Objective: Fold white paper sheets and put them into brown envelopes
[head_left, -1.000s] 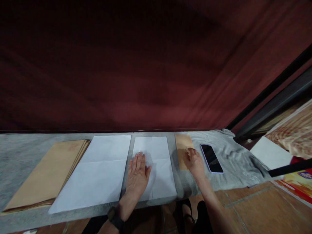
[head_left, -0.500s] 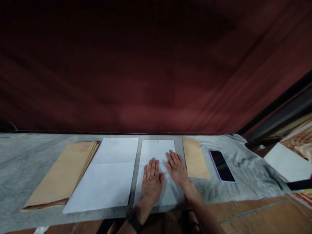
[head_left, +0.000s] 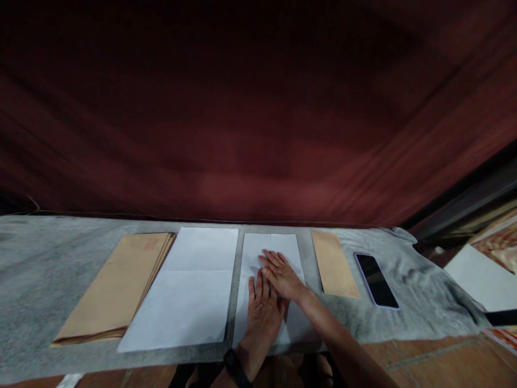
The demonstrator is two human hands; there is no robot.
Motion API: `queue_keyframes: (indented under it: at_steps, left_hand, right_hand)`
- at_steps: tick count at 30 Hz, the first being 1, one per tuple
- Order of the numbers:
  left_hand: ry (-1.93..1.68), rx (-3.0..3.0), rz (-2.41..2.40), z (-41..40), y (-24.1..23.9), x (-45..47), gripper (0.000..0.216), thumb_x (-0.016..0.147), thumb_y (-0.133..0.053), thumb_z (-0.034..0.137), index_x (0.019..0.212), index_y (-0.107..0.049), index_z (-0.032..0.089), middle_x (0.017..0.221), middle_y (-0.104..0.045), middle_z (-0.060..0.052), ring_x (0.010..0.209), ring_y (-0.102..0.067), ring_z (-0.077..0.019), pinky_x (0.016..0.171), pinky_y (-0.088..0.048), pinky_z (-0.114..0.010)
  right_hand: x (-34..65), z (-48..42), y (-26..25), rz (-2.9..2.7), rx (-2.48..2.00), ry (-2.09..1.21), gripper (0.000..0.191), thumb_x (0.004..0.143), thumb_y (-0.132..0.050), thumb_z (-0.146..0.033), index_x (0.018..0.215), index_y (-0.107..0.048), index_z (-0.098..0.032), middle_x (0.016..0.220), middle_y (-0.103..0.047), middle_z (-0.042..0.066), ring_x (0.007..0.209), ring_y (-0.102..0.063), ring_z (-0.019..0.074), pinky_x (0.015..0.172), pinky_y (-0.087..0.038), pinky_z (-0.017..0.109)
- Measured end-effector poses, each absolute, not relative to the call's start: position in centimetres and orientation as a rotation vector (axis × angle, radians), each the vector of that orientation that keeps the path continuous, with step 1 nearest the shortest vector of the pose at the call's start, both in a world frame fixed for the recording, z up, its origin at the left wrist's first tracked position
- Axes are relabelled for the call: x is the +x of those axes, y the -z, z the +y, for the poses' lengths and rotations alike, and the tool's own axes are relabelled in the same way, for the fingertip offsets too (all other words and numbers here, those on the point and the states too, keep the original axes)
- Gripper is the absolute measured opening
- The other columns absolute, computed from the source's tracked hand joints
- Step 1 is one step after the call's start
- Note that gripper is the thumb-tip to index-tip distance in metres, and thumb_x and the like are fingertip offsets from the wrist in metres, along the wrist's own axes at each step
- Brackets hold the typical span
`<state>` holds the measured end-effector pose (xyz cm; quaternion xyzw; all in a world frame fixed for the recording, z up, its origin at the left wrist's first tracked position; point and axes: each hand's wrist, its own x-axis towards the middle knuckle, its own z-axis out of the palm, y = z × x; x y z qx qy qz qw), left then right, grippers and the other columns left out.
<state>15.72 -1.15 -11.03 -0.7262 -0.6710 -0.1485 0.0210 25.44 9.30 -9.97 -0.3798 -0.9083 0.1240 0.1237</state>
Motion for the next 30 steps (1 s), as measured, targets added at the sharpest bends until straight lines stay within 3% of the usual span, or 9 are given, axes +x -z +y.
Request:
queue_keyframes:
  at_steps: [4,9,12,15,19,22,24,30]
  left_hand:
    - [0.469,-2.272,-2.103,-1.3,10.8,15.6,0.062,0.100,-0.039,0.058,0.146,-0.053,0.018,0.155,-0.048,-0.015,0.147,-0.037,-0.0383,0.118,-0.025,-0.069]
    - [0.500,-2.263,-2.110,-1.4,11.2,15.7,0.062,0.100,-0.040,0.057,0.151,-0.046,0.023,0.162,-0.037,-0.010,0.149,-0.032,-0.0390,0.118,-0.021,-0.070]
    - [0.509,-2.258,-2.096,-1.4,11.7,15.6,0.063,0.099,-0.043,0.056,0.153,-0.044,0.023,0.162,-0.038,-0.010,0.149,-0.032,-0.0390,0.119,-0.021,-0.070]
    - [0.520,-2.245,-2.061,-1.4,11.9,15.3,0.059,0.101,-0.042,0.045,0.155,-0.040,0.022,0.162,-0.037,-0.010,0.151,-0.030,-0.0358,0.121,-0.022,-0.066]
    - [0.515,-2.149,-2.064,-1.3,12.1,15.2,0.058,0.100,-0.038,0.026,0.155,-0.036,0.009,0.163,-0.034,-0.016,0.153,-0.026,-0.0327,0.122,-0.024,-0.059]
    - [0.508,-2.138,-2.037,-1.3,12.2,15.1,0.058,0.097,-0.038,0.021,0.153,-0.039,0.006,0.161,-0.037,-0.019,0.153,-0.025,-0.0338,0.122,-0.023,-0.060]
    - [0.512,-2.150,-2.005,-1.4,12.3,15.0,0.058,0.096,-0.038,0.018,0.153,-0.040,0.007,0.161,-0.038,-0.018,0.153,-0.026,-0.0332,0.122,-0.024,-0.060]
    - [0.549,-2.163,-1.985,-1.8,12.4,14.1,0.059,0.098,-0.034,0.019,0.156,-0.034,0.009,0.161,-0.037,-0.016,0.152,-0.028,-0.0278,0.124,-0.026,-0.053]
  right_hand:
    - [24.6,12.5,10.1,-2.733,-1.123,-0.165,0.047,0.109,-0.031,-0.038,0.153,-0.043,-0.029,0.163,-0.034,0.003,0.151,-0.032,0.0214,0.123,-0.028,0.046]
    - [24.2,16.1,10.6,-2.662,-1.231,0.023,0.048,0.106,-0.041,-0.038,0.153,-0.044,-0.028,0.164,-0.032,0.007,0.149,-0.037,0.0252,0.121,-0.029,0.047]
    - [24.3,17.5,10.7,-2.546,-1.313,-0.014,0.048,0.105,-0.043,-0.038,0.152,-0.047,-0.024,0.163,-0.034,0.011,0.147,-0.039,0.0252,0.121,-0.030,0.045]
    - [24.5,17.5,10.8,-2.446,-1.378,-0.048,0.052,0.108,-0.034,-0.039,0.152,-0.045,-0.015,0.163,-0.035,0.015,0.148,-0.037,0.0253,0.121,-0.031,0.044]
    - [25.3,13.3,11.6,-2.315,-1.479,-0.043,0.060,0.109,-0.018,-0.037,0.153,-0.037,-0.001,0.161,-0.035,0.023,0.150,-0.033,0.0253,0.118,-0.036,0.042]
    - [26.3,8.0,12.4,-2.324,-1.451,-0.048,0.055,0.108,-0.026,-0.038,0.153,-0.041,-0.009,0.160,-0.039,0.015,0.149,-0.035,0.0219,0.118,-0.037,0.039]
    - [27.3,5.0,12.7,-2.370,-1.390,-0.031,0.054,0.108,-0.030,-0.039,0.154,-0.040,-0.014,0.161,-0.040,0.012,0.149,-0.035,0.0226,0.121,-0.032,0.043]
    - [30.4,1.7,12.0,-2.418,-1.379,0.084,0.057,0.107,-0.036,-0.038,0.157,-0.035,-0.010,0.159,-0.041,0.015,0.149,-0.036,0.0244,0.121,-0.032,0.046]
